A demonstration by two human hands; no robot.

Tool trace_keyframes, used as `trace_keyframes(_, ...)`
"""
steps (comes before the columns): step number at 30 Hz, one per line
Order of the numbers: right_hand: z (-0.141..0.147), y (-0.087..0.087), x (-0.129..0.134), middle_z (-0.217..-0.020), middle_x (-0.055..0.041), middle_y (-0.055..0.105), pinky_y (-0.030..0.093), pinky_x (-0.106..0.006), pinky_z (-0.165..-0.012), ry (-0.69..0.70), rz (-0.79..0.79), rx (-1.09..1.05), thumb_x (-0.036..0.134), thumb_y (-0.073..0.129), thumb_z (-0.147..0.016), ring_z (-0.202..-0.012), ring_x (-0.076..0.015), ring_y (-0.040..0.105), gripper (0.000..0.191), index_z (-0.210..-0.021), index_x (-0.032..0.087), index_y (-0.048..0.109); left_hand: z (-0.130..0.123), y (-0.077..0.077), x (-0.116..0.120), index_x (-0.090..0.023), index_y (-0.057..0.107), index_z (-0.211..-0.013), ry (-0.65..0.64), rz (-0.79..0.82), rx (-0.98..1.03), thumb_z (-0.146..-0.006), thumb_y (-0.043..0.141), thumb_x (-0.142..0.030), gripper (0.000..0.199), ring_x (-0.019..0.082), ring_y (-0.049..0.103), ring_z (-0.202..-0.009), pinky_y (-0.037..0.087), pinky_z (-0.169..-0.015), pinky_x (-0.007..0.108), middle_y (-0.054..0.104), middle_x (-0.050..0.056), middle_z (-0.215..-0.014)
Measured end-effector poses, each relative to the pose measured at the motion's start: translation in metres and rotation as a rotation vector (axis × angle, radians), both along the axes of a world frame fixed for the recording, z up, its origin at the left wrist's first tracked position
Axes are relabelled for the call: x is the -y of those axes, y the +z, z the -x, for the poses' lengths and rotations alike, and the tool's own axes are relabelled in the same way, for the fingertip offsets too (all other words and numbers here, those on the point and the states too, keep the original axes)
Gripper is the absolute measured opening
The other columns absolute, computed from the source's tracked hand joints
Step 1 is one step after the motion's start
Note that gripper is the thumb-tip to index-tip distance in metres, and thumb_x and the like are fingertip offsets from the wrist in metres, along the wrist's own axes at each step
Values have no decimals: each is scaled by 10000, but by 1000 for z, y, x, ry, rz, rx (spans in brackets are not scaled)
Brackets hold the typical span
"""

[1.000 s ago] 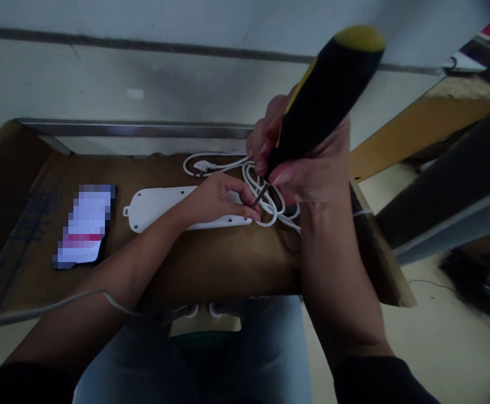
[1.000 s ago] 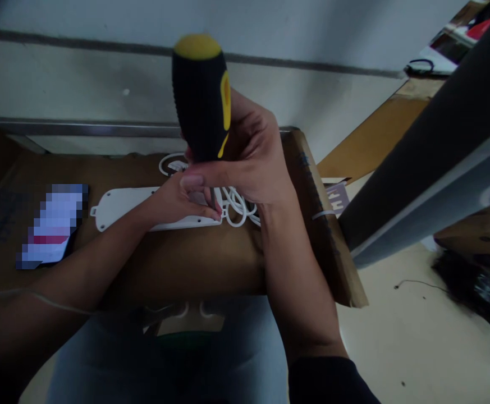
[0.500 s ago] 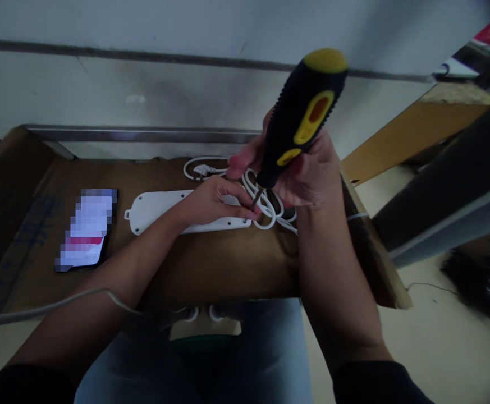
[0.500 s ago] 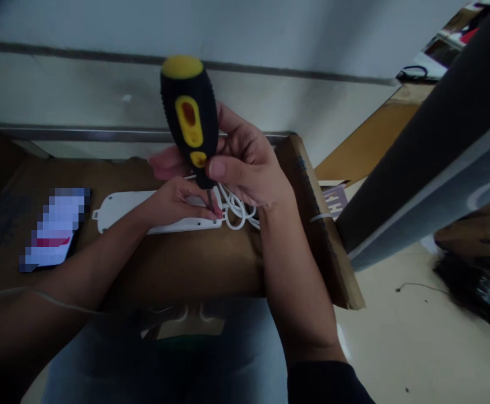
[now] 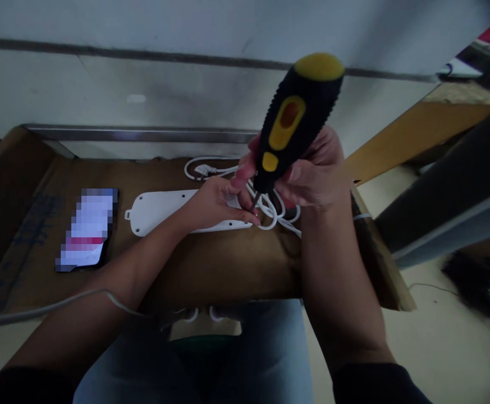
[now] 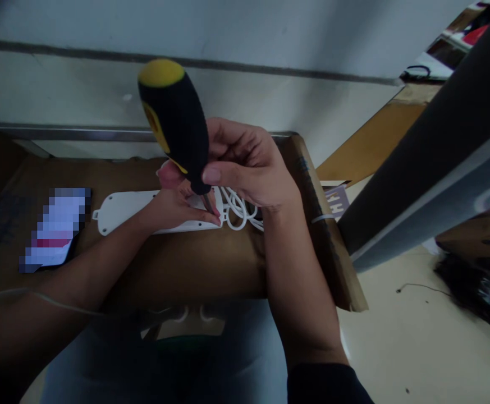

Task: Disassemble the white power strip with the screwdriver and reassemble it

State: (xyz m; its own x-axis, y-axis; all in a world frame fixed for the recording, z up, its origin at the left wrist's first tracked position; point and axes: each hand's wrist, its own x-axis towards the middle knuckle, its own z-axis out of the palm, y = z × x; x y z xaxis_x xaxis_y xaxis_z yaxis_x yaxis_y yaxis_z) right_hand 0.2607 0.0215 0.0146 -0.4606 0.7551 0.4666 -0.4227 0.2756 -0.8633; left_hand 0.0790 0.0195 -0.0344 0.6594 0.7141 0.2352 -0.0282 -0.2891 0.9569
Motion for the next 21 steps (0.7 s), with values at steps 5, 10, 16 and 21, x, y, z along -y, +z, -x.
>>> trace_keyframes(5, 8, 9, -4, -787, 53, 662, 595, -239, -733, -93, -177, -128, 309, 1026, -479, -669, -100, 594, 540, -955, 248, 779, -3, 4, 3, -141, 755, -708, 24, -23, 4, -713, 950, -366, 298, 156, 705, -728, 557, -745, 279, 772, 46, -747)
trace_keyframes(10, 3, 5, -3, -781, 36, 689, 587, -247, -672, -101, -81, -94, 344, 938, -640, -694, -121, 644, 387, -935, 202, 732, -5, 3, 5, -153, 740, -685, 85, -98, -1, -690, 967, -416, 347, 158, 691, -714, 547, -735, 283, 761, 37, -722)
trace_keyframes(16, -7, -6, -6, -791, 7, 718, 573, -216, -641, -17, 1, -123, 414, 866, -744, -694, -113, 688, 391, -985, 164, 687, 2, 9, 6, -181, 830, -952, -12, -161, 21, -879, 835, -379, 210, 185, 768, -921, 584, -889, 288, 832, 72, -969)
trace_keyframes(21, 0, 3, -8, -941, 12, 736, 615, -277, -771, -88, -5, -125, 461, 963, -586, -822, -140, 697, 591, -1059, 210, 713, 6, 13, 6, -200, 846, -935, 5, -135, -3, -888, 829, -369, 177, 186, 785, -903, 602, -873, 271, 839, 58, -946)
